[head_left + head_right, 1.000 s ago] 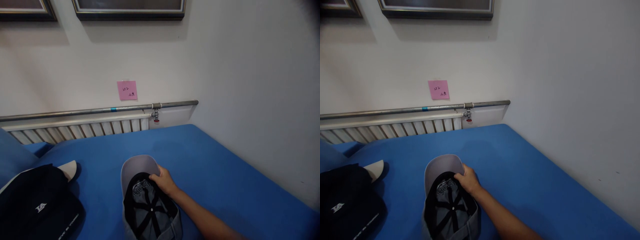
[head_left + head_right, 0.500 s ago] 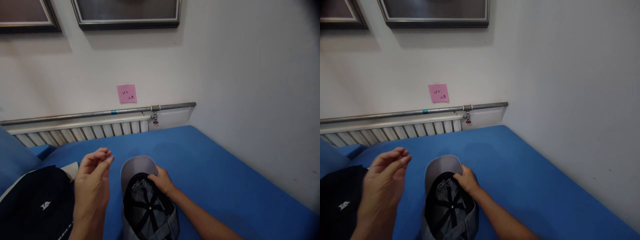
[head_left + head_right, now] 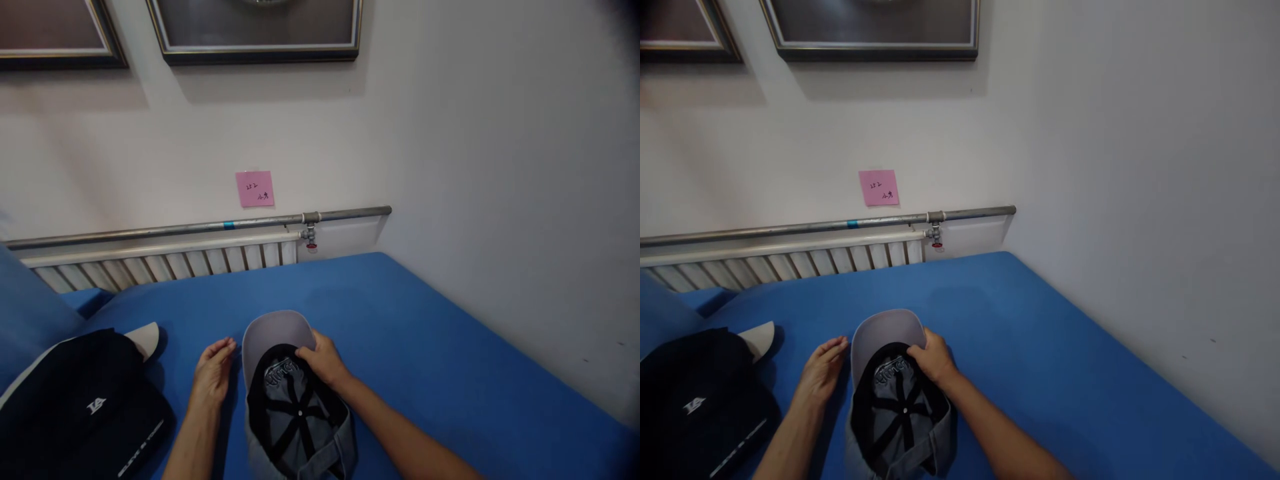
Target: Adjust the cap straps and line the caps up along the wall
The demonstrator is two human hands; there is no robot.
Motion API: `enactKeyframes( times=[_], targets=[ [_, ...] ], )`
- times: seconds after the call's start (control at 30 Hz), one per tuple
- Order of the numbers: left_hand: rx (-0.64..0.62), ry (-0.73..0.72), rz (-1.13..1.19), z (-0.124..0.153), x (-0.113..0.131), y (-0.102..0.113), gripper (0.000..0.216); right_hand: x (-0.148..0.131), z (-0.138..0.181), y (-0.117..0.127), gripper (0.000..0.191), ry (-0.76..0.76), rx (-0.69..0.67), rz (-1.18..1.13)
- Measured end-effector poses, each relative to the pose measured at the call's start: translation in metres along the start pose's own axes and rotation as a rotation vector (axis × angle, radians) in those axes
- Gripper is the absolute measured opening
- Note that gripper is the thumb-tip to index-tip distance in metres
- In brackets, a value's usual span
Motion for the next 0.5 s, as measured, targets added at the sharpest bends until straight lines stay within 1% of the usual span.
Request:
enactKeyframes(
  times=[0.17, 0.27, 0.5],
  targets=[
    [-0.023, 0.053, 0.051, -0.0016, 0.0010, -0.0012, 0.031, -0.0004, 0.0000, -0.0014, 0.026, 0.006, -0.026, -0.032],
    [-0.022, 0.073, 0.074, -0.0002, 0.0028, -0.0012, 0.030, 0.0003, -0.0003, -0.0011, 0.024, 0.010, -0.023, -0.030],
    [-0.053, 0.115, 0.121, 0.0055, 0.0054, -0.0062, 0.029, 0.0006, -0.0011, -0.0004, 0.025, 0.005, -0.010, 0.003]
  ],
)
Point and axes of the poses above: each hand's wrist, its own z-axis away from the middle knuckle, its own y-axis out of the back of the hand, x = y × z, the point moved 5 cm from there along -z, towards the middle knuckle, and after that the axes turned 13 degrees about -y, right-handed, at the moved point
